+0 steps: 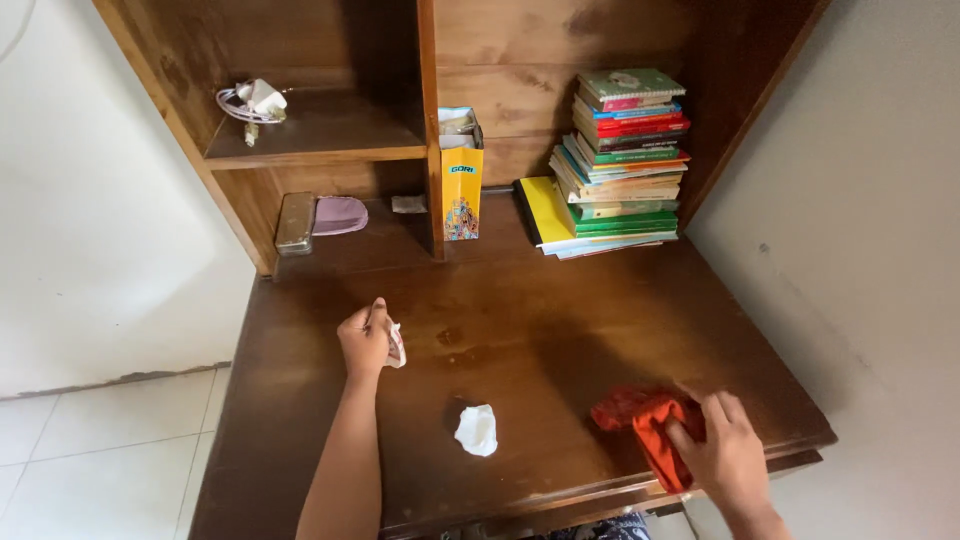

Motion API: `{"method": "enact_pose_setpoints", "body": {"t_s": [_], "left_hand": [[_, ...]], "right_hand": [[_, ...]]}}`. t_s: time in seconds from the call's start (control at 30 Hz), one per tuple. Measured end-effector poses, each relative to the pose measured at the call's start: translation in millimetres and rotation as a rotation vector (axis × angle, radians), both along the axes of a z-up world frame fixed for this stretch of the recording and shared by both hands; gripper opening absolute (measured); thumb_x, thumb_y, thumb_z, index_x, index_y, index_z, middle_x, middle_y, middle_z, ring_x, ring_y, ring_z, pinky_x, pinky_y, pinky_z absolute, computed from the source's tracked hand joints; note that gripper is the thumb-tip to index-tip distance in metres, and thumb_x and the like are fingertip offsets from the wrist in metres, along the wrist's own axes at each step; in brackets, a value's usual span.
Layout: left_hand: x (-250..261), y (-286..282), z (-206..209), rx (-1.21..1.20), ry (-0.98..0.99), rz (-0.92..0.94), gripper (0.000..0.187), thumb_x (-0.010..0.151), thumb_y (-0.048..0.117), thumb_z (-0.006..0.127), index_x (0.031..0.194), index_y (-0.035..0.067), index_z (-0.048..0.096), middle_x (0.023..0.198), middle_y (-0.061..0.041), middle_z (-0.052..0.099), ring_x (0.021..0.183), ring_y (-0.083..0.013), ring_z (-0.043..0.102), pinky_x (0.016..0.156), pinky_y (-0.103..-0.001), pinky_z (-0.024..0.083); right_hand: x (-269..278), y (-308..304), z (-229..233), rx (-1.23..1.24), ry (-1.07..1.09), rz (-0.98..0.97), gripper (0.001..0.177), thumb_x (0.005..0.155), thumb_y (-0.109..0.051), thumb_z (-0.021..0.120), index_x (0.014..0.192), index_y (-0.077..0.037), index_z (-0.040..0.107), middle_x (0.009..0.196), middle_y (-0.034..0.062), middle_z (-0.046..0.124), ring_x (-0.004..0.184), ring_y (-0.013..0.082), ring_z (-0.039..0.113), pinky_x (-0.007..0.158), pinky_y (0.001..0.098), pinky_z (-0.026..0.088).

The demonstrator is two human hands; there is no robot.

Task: The person wipes a wooden desk surface using two cloths, one red and one patterned. They repeatedly rub and wipe different areas of the desk while a stack of books and a yellow box remain on the right side.

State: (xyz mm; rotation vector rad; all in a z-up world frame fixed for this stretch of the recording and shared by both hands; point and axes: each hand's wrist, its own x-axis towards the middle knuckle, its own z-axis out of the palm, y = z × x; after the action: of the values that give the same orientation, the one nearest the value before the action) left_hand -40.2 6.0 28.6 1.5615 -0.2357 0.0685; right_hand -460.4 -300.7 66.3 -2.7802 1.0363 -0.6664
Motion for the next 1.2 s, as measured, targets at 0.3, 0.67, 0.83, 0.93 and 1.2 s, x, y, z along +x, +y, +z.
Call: {"method": "enact_pose_setpoints", "body": {"t_s": [0.3,0.67,0.83,0.93,1.2], "left_hand": [[15.7,-1.6,-21.5,0.061,-0.196,0.01,0.055,0.106,0.026,0.061,0.056,0.01,0.044,0.052,0.0,0.054,0.05,-0.0109,0.05,0.055,-0.033,0.043],[4.0,-2.5,-5.6,0.059,-0.101,-0.019,0.053,0.106,0.025,0.059,0.057,0.008,0.049,0.05,-0.001,0.051,0.045,-0.0114,0.047,0.052,-0.031,0.041],[21.5,-5.4,-36.5,0.143,-0.149,0.049,0.048,0.103,0.023,0.065,0.056,0.01,0.064,0.045,-0.006,0.052,0.047,-0.0156,0.051,0.055,-0.03,0.045],[21.8,-7.7,-36.7,0.173,-0.186,0.058,0.051,0.104,0.027,0.067,0.055,0.012,0.065,0.046,-0.009,0.054,0.046,-0.0187,0.054,0.054,-0.031,0.045],[-15.5,-21.0,27.4,0.149,-0.068,0.077,0.05,0.1,0.025,0.066,0.052,0.011,0.062,0.039,-0.006,0.053,0.039,-0.0148,0.055,0.044,-0.029,0.047]], "right_hand": [[19.7,1.2,-43.7,0.229,0.186,0.096,0.059,0.097,-0.05,0.045,0.148,-0.021,0.053,0.16,0.0108,0.044,0.152,0.0394,0.032,0.12,0.0659,0.025],[30.7,-70.9,-61.8,0.045,0.292,-0.133,0.09,0.085,-0.078,0.036,0.161,-0.031,0.028,0.168,0.0114,0.028,0.157,0.0418,0.015,0.122,0.0668,0.01],[49.2,-101.4,-56.9,0.047,0.378,-0.122,0.081,0.095,-0.079,0.032,0.162,-0.035,0.034,0.168,0.0092,0.035,0.158,0.041,0.024,0.125,0.0648,0.014],[68.0,-119.2,-52.5,0.049,0.399,-0.075,0.082,0.097,-0.081,0.029,0.163,-0.033,0.033,0.167,0.0087,0.035,0.159,0.0393,0.022,0.126,0.0633,0.011],[144.4,-167.4,-58.9,-0.139,0.315,0.007,0.075,0.097,-0.065,0.039,0.16,-0.026,0.042,0.163,0.0125,0.043,0.153,0.0416,0.036,0.124,0.0635,0.024]]}}
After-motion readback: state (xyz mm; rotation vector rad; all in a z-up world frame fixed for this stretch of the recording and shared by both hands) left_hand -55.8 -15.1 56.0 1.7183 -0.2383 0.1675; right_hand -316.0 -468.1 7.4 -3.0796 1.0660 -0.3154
